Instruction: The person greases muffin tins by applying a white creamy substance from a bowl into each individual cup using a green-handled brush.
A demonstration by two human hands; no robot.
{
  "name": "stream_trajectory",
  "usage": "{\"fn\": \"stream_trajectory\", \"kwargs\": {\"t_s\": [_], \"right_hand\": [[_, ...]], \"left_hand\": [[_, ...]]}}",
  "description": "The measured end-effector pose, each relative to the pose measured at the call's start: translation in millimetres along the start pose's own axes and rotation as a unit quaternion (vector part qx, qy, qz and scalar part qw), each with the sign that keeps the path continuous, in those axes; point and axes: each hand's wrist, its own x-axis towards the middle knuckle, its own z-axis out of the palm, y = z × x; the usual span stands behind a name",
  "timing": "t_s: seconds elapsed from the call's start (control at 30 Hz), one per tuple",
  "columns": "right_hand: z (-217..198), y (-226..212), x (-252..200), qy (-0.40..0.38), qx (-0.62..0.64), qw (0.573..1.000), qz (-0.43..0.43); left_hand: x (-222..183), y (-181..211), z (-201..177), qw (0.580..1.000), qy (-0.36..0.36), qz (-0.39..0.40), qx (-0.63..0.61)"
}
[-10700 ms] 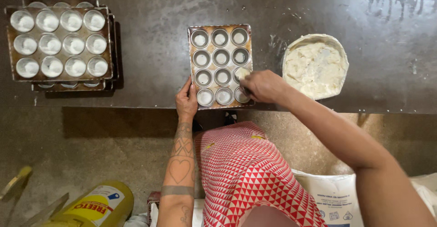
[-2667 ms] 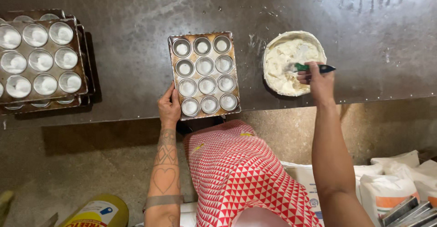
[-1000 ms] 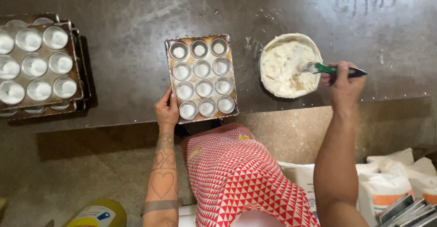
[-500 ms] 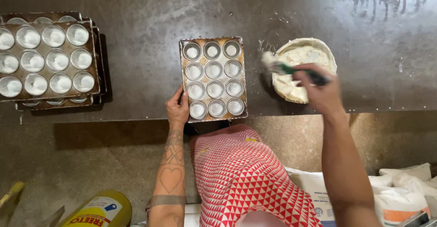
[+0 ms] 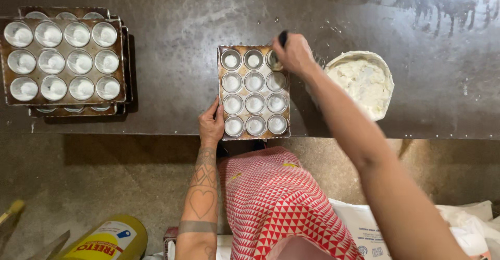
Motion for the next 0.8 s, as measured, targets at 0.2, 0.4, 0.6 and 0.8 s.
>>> {"fn": "stream_trajectory", "kwargs": {"t_s": [0.2,0.4,0.6,0.8], "right_hand": [[33,56,-19,0.086,0.69,0.67,0.261],[-51,56,-155,0.143,0.585,0.797,0.049],[-150,99,-218,0.27,0.382,0.881,0.069],[-127,132,-216,0.289,0.389,0.86,0.158]], "left_hand": [[-1,2,-2,1.0,-0.013,-0.006,-0.016],[0,8,-1,1.0,-0.007,-0.017,-0.004],[-3,6,-3,1.0,-0.01,-0.013,-0.011],[0,2,-2,1.0,-0.014,-0.011,-0.006]]}}
